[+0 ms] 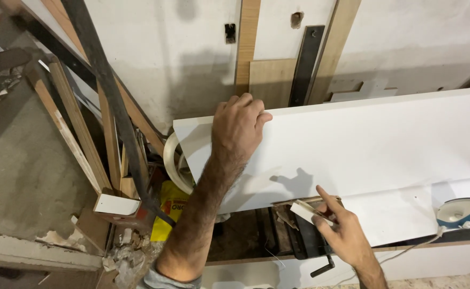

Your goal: The person sands the edge of a long white board using a sanding block. They move the block back and forth along the edge, occasionally pausing to wipe the surface with their hand.

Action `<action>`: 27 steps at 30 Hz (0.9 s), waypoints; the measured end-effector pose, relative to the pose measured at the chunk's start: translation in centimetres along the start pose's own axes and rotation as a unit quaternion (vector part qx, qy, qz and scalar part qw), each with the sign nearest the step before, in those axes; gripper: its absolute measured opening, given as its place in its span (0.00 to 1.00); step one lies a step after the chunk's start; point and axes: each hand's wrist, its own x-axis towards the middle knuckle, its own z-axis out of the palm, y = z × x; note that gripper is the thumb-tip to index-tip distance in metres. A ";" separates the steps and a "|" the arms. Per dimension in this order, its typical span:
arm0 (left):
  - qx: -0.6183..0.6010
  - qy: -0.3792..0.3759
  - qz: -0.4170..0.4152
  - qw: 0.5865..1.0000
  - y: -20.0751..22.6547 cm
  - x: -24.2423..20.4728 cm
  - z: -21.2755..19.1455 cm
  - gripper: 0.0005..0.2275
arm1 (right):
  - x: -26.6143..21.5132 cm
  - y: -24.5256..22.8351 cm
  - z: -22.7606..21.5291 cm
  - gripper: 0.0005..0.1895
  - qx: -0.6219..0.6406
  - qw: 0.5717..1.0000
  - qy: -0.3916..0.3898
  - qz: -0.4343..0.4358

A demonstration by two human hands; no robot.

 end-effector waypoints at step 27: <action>0.013 0.135 0.192 0.972 9.6 4.5 10.4 0.10 | -6.1 6.3 -5.9 0.37 -0.028 0.968 -0.047 0.246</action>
